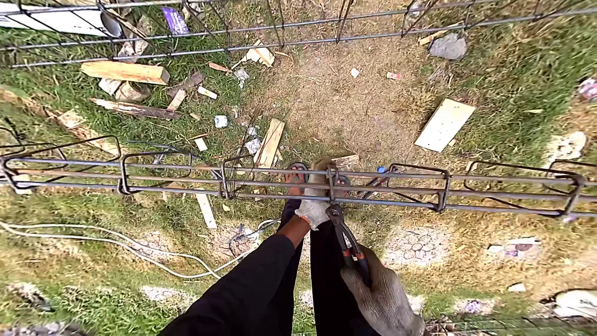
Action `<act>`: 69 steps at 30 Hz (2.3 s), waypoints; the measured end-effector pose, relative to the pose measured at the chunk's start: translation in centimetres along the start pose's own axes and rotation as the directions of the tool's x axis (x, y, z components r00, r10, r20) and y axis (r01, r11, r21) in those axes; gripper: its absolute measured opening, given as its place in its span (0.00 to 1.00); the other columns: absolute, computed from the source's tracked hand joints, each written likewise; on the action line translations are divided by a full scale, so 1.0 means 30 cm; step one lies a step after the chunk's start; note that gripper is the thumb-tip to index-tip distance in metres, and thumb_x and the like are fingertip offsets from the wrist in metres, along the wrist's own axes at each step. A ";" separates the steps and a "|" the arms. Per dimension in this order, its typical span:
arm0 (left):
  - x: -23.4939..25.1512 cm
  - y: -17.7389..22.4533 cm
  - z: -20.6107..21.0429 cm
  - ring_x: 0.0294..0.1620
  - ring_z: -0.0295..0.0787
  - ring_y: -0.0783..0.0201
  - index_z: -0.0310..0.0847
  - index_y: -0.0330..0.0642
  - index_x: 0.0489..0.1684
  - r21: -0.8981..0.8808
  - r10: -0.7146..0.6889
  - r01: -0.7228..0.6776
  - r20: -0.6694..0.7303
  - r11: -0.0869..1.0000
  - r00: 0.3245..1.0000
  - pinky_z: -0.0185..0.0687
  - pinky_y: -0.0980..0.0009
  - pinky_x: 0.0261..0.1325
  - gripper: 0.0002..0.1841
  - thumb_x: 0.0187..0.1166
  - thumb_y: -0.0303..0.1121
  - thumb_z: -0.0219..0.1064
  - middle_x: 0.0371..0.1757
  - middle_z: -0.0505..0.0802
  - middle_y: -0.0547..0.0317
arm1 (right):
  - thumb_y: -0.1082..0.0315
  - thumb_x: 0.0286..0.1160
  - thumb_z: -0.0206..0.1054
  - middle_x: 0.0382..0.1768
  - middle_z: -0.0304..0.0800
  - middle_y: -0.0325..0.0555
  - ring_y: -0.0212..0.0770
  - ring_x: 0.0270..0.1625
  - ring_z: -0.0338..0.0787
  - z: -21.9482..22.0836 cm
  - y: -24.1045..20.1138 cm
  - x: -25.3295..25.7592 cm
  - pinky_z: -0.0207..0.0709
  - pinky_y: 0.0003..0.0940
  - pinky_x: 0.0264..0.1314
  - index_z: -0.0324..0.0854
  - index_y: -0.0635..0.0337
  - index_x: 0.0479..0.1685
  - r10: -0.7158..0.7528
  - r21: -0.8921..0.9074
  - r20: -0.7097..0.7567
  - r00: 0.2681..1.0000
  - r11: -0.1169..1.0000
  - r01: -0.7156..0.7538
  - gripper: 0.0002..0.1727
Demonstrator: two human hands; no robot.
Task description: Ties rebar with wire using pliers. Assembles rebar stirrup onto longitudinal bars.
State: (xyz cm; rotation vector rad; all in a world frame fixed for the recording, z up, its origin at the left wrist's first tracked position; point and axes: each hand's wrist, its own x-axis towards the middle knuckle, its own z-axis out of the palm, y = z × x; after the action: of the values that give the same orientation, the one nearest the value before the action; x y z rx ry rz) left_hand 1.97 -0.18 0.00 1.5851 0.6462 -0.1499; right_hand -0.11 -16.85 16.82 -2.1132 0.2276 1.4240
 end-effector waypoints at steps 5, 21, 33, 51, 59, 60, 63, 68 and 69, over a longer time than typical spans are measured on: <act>0.001 -0.015 -0.023 0.62 0.84 0.63 0.72 0.32 0.71 0.086 0.042 -0.045 0.039 0.995 0.998 0.80 0.67 0.67 0.28 0.69 0.27 0.72 0.62 0.87 0.46 | 0.67 0.62 0.80 0.19 0.87 0.49 0.47 0.17 0.89 -0.001 0.042 0.093 0.88 0.46 0.21 0.79 0.58 0.40 -0.106 0.651 0.528 0.843 0.688 -0.321 0.14; -0.062 0.062 -0.051 0.66 0.84 0.60 0.68 0.49 0.81 0.274 -0.159 0.110 0.165 0.955 0.973 0.82 0.57 0.65 0.33 0.73 0.30 0.74 0.71 0.84 0.54 | 0.63 0.44 0.78 0.51 0.94 0.51 0.52 0.46 0.94 0.073 -0.050 -0.028 0.88 0.54 0.43 0.81 0.63 0.72 -0.148 -0.422 -0.347 0.926 0.907 -0.013 0.42; -0.012 0.027 -0.047 0.60 0.86 0.59 0.69 0.35 0.76 0.257 -0.063 0.028 0.132 0.966 0.989 0.81 0.61 0.67 0.27 0.77 0.28 0.69 0.65 0.86 0.44 | 0.48 0.77 0.65 0.28 0.86 0.37 0.37 0.29 0.86 0.083 -0.005 0.081 0.82 0.40 0.33 0.84 0.53 0.54 0.041 -0.044 -0.011 0.999 0.998 -0.041 0.20; 0.012 0.067 -0.102 0.69 0.83 0.54 0.67 0.44 0.81 0.464 -0.045 -0.093 0.278 0.881 0.960 0.81 0.54 0.70 0.40 0.64 0.32 0.81 0.76 0.81 0.48 | 0.64 0.54 0.84 0.31 0.92 0.52 0.51 0.25 0.93 0.012 -0.068 0.024 0.92 0.49 0.30 0.72 0.56 0.70 0.086 0.532 0.308 0.947 0.810 -0.246 0.38; 0.010 0.047 -0.111 0.75 0.80 0.55 0.64 0.43 0.85 0.506 -0.034 -0.136 0.312 0.852 0.950 0.75 0.54 0.77 0.46 0.63 0.40 0.84 0.80 0.79 0.50 | 0.64 0.70 0.72 0.21 0.85 0.40 0.40 0.18 0.88 0.097 0.133 0.155 0.85 0.37 0.18 0.78 0.47 0.62 -0.613 0.778 0.592 0.523 0.266 -0.569 0.21; 0.017 0.050 -0.117 0.80 0.76 0.54 0.60 0.42 0.88 0.510 -0.031 -0.150 0.330 0.847 0.943 0.72 0.54 0.81 0.50 0.61 0.41 0.85 0.84 0.76 0.49 | 0.66 0.67 0.72 0.21 0.85 0.41 0.41 0.17 0.87 0.072 0.119 0.147 0.85 0.39 0.17 0.76 0.48 0.62 -0.524 0.781 0.619 0.585 0.329 -0.531 0.22; 0.000 0.137 -0.144 0.90 0.63 0.52 0.45 0.50 0.97 0.672 -0.280 -0.014 0.326 0.740 0.903 0.66 0.46 0.85 0.58 0.62 0.45 0.83 0.95 0.59 0.55 | 0.67 0.55 0.78 0.25 0.85 0.49 0.48 0.19 0.87 0.003 0.057 0.115 0.86 0.45 0.20 0.69 0.55 0.68 -0.122 0.666 0.581 0.805 0.640 -0.384 0.35; -0.159 0.296 -0.199 0.45 0.91 0.57 0.88 0.52 0.52 0.585 -0.632 0.482 0.069 0.652 0.772 0.86 0.47 0.51 0.21 0.88 0.53 0.50 0.41 0.93 0.57 | 0.67 0.50 0.82 0.43 0.94 0.47 0.48 0.28 0.93 0.022 -0.006 0.087 0.89 0.44 0.23 0.62 0.53 0.78 -0.064 0.571 0.295 0.953 0.812 -0.122 0.47; -0.198 0.321 -0.197 0.37 0.90 0.60 0.89 0.51 0.47 0.499 -0.640 0.527 0.075 0.688 0.765 0.87 0.51 0.45 0.25 0.89 0.55 0.46 0.35 0.91 0.59 | 0.67 0.47 0.82 0.44 0.95 0.42 0.42 0.30 0.93 0.036 -0.013 0.085 0.90 0.41 0.26 0.64 0.54 0.78 -0.066 0.515 0.216 0.974 0.855 -0.057 0.47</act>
State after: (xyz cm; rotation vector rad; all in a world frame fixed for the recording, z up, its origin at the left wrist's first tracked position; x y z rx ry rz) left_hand 0.04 3.74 12.00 1.7023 0.9608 -1.0407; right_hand 0.26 -15.51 14.39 -1.4973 0.4608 1.3946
